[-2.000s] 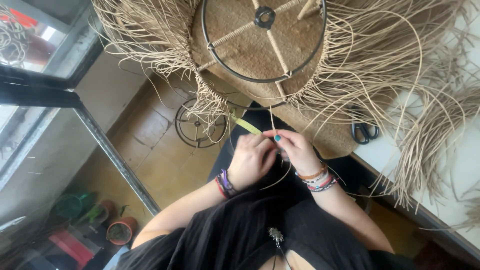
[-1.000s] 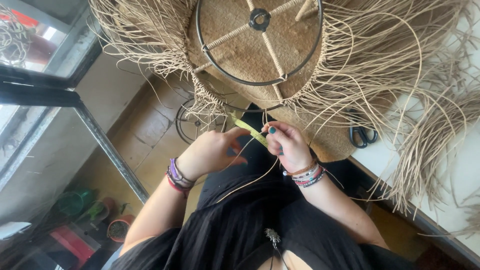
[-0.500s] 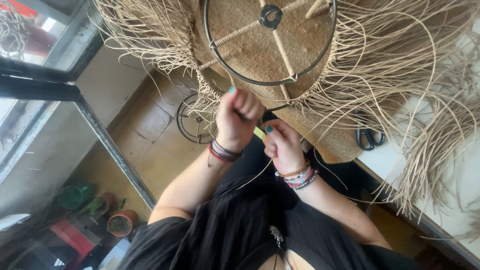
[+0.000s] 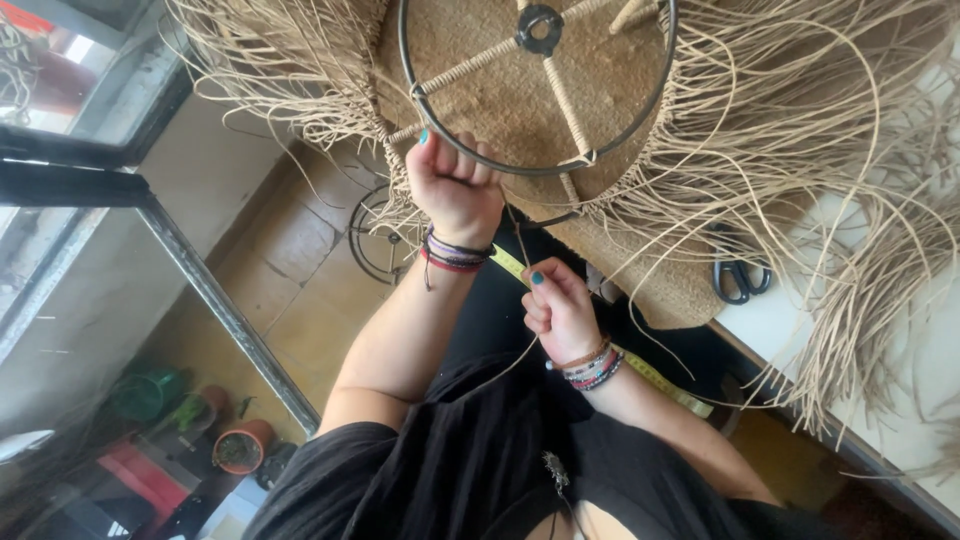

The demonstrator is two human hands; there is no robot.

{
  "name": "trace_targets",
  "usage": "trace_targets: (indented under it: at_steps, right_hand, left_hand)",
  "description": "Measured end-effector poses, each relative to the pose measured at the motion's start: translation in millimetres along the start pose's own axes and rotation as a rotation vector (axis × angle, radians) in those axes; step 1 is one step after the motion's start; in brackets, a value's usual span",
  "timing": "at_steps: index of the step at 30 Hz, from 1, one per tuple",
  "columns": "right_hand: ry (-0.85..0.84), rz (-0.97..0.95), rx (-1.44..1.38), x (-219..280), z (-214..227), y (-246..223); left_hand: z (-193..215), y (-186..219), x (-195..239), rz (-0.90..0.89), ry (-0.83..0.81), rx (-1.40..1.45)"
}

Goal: The person sits on the floor and weaves natural fiber strands through a circular metal frame. They repeatedly pull strands through the frame and secure them by hand, gradually building up a woven pattern around the structure.

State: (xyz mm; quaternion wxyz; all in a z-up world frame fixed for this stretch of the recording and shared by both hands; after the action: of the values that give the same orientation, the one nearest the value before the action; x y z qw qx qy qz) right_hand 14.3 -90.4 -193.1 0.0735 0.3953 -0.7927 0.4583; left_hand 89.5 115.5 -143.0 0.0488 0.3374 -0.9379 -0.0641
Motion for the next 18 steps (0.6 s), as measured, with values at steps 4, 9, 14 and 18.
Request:
trace_targets:
  at_steps: [4, 9, 14, 18]
  right_hand:
    - [-0.001, -0.022, 0.009, -5, 4, -3]
    - [0.021, -0.048, 0.021, -6, 12, 1]
    - [0.025, -0.084, -0.012, -6, 10, 7]
    - [-0.079, -0.175, -0.019, -8, 2, 1]
  left_hand:
    - [12, -3, -6, -0.04, 0.032, -0.049]
    - [18, -5, -6, -0.084, 0.062, -0.096]
    - [9, 3, 0, -0.127, -0.014, -0.131]
    - [-39, 24, 51, -0.044, -0.208, -0.375]
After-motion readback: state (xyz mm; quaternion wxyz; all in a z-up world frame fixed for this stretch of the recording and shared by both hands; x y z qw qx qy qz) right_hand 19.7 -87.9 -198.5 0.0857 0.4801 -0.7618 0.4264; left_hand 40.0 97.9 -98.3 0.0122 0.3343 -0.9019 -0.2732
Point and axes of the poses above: each hand's wrist, its own x-axis away from the middle knuckle, its own z-axis out of the back of the hand, y = z × x, the point moved 7 cm from there along -x, towards the middle knuckle, and after that the axes turned 1 degree about y, right-handed, at the moved point
